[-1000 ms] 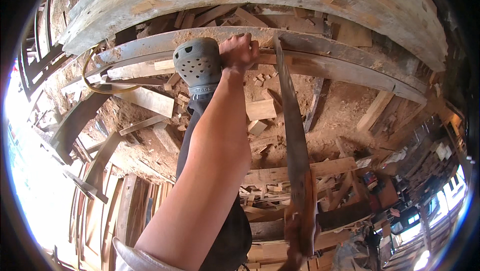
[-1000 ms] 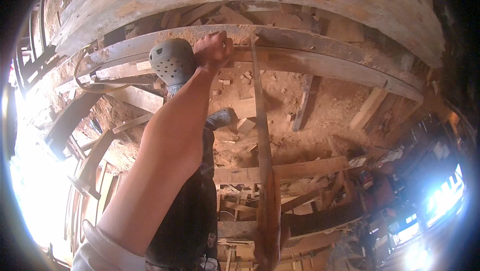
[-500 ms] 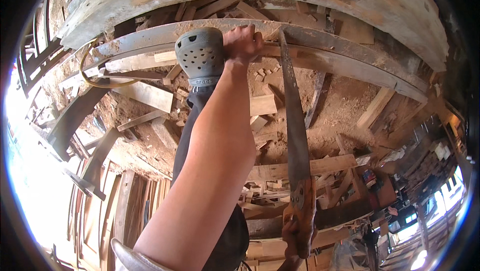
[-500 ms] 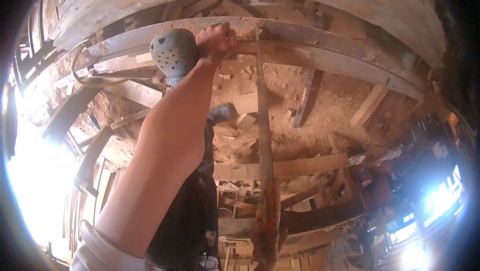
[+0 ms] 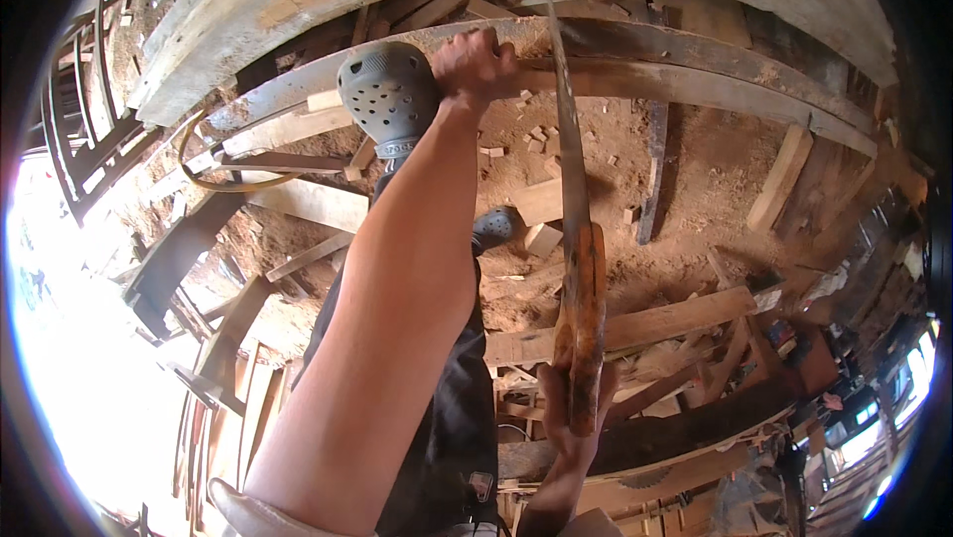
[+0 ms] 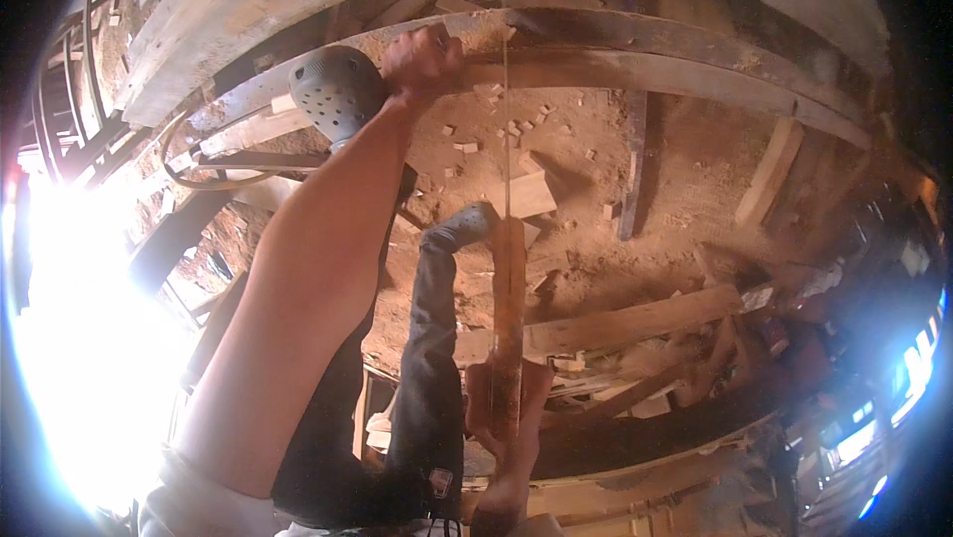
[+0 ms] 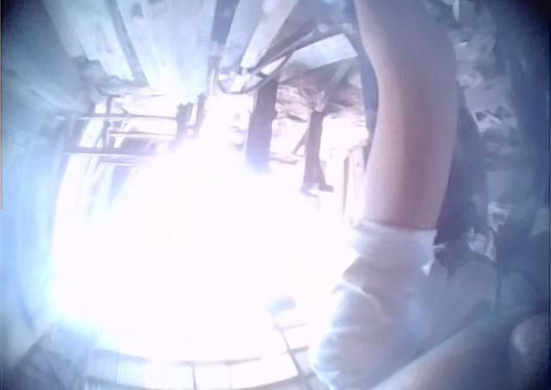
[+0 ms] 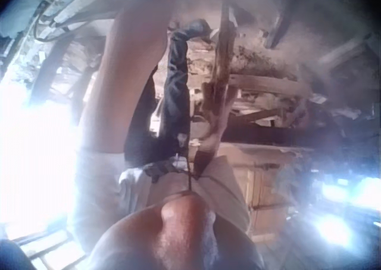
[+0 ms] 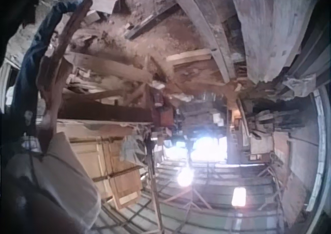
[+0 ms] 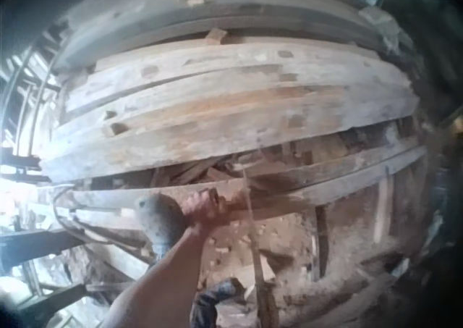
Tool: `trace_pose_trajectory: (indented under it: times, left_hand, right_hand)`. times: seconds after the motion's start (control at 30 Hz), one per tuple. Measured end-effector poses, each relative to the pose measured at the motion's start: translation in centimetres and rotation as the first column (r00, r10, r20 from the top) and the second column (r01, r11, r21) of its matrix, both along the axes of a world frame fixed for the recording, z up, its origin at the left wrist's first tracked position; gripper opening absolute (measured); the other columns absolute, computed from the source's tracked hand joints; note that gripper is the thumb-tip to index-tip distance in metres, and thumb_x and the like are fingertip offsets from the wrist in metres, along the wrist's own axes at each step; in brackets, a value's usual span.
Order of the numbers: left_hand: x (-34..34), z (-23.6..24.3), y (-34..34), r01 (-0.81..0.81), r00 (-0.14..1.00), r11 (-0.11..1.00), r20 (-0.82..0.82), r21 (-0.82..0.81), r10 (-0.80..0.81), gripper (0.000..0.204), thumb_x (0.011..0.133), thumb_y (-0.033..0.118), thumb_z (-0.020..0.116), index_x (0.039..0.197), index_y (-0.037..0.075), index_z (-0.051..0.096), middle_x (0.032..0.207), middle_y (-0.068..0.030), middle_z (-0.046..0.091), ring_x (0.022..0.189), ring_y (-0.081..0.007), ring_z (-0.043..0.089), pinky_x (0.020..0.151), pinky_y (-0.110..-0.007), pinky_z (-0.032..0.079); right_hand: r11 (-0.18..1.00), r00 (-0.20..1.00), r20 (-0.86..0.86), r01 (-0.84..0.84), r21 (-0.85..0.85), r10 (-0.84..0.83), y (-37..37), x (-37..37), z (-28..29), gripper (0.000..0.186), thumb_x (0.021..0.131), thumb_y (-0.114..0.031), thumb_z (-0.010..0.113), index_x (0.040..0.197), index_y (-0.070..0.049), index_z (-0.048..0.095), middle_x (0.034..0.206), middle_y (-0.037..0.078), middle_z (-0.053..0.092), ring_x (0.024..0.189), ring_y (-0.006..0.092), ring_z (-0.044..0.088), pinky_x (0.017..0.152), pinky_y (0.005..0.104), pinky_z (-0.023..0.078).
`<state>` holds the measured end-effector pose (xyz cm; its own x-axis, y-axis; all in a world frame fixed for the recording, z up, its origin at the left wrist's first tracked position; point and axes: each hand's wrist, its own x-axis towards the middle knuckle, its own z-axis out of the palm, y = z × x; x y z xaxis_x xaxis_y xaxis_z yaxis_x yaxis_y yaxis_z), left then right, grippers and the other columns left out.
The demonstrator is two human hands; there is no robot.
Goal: The person uses a hand saw to cut a small wooden plank resting on a stack of lumber. They hold the wood with their left hand and saw with their right, completing the cut and separating the piece.
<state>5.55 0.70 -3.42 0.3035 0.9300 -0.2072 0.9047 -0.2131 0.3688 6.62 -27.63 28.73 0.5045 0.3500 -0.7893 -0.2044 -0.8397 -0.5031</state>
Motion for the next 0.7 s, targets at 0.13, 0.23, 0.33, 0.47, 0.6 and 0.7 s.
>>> trace_pose_trajectory:
  times: [0.13, 0.23, 0.33, 0.47, 0.6, 0.7]
  left_hand:
    - [-0.3, -0.4, 0.4, 0.019, 1.000, 0.999, 0.021, -0.038, -0.018, 0.028, 0.081, 0.035, 0.057, 0.093, 0.015, 0.070, 0.086, -0.0198, 0.068, 0.080, -0.0404, 0.065, 0.074, -0.053, 0.051]
    - [-0.3, -0.5, 0.2, -0.015, 1.000, 1.000, 0.012, 0.007, 0.015, 0.027, 0.082, 0.036, 0.056, 0.092, 0.015, 0.071, 0.086, -0.0203, 0.068, 0.079, -0.0405, 0.065, 0.074, -0.053, 0.051]
    - [-0.1, -0.4, 0.4, -0.018, 1.000, 1.000, 0.006, 0.013, 0.018, 0.026, 0.082, 0.036, 0.056, 0.090, 0.015, 0.071, 0.086, -0.0205, 0.068, 0.077, -0.0408, 0.066, 0.072, -0.053, 0.051]
    - [0.3, -0.5, 1.0, -0.153, 0.988, 0.988, 0.003, 0.018, 0.153, 0.025, 0.080, 0.034, 0.058, 0.088, 0.014, 0.070, 0.087, -0.0186, 0.067, 0.080, -0.0376, 0.064, 0.074, -0.051, 0.049]
    - [-0.3, -1.1, 0.5, -0.101, 0.994, 0.983, 0.046, 0.154, 0.095, 0.024, 0.080, 0.034, 0.058, 0.086, 0.013, 0.069, 0.085, -0.0170, 0.066, 0.078, -0.0370, 0.063, 0.073, -0.051, 0.048]
    - [-1.1, -1.2, 0.0, 0.052, 0.998, 0.991, 0.024, 0.122, -0.055, 0.022, 0.079, 0.030, 0.058, 0.083, 0.011, 0.068, 0.085, -0.0165, 0.066, 0.078, -0.0372, 0.063, 0.070, -0.051, 0.049]
  right_hand:
    - [0.993, 0.994, -0.077, 0.064, -0.103, -0.072, -1.0, -0.4, -1.9, 0.029, 0.081, -0.003, 0.066, 0.101, -0.004, 0.046, 0.092, 0.005, 0.050, 0.083, 0.0133, 0.050, 0.073, 0.0300, 0.044]
    - [0.998, 0.997, 0.060, -0.048, 0.049, 0.045, -2.6, 0.0, -3.2, 0.025, 0.080, -0.005, 0.067, 0.097, -0.003, 0.049, 0.088, 0.004, 0.052, 0.079, 0.0120, 0.050, 0.069, 0.0286, 0.044]
    - [0.972, 0.982, 0.041, 0.174, 0.155, -0.182, -3.2, 0.9, -3.5, 0.018, 0.079, -0.007, 0.065, 0.089, -0.002, 0.052, 0.082, 0.002, 0.054, 0.071, 0.0111, 0.049, 0.062, 0.0274, 0.042]
    - [0.984, 0.992, 0.123, -0.019, 0.175, -0.002, -1.9, 3.0, -3.2, 0.011, 0.080, -0.009, 0.063, 0.083, -0.002, 0.054, 0.075, 0.000, 0.054, 0.065, 0.0106, 0.049, 0.056, 0.0266, 0.041]
    - [0.918, 0.927, -0.071, -0.349, 0.188, 0.367, -1.6, 4.7, -2.8, 0.017, 0.078, -0.005, 0.064, 0.090, -0.003, 0.053, 0.081, 0.002, 0.056, 0.068, 0.0117, 0.052, 0.059, 0.0270, 0.043]
    - [0.986, 0.989, 0.019, -0.147, 0.079, 0.146, -2.7, 2.0, -1.9, 0.032, 0.076, -0.002, 0.065, 0.103, -0.002, 0.049, 0.089, 0.004, 0.055, 0.076, 0.0135, 0.053, 0.062, 0.0274, 0.045]
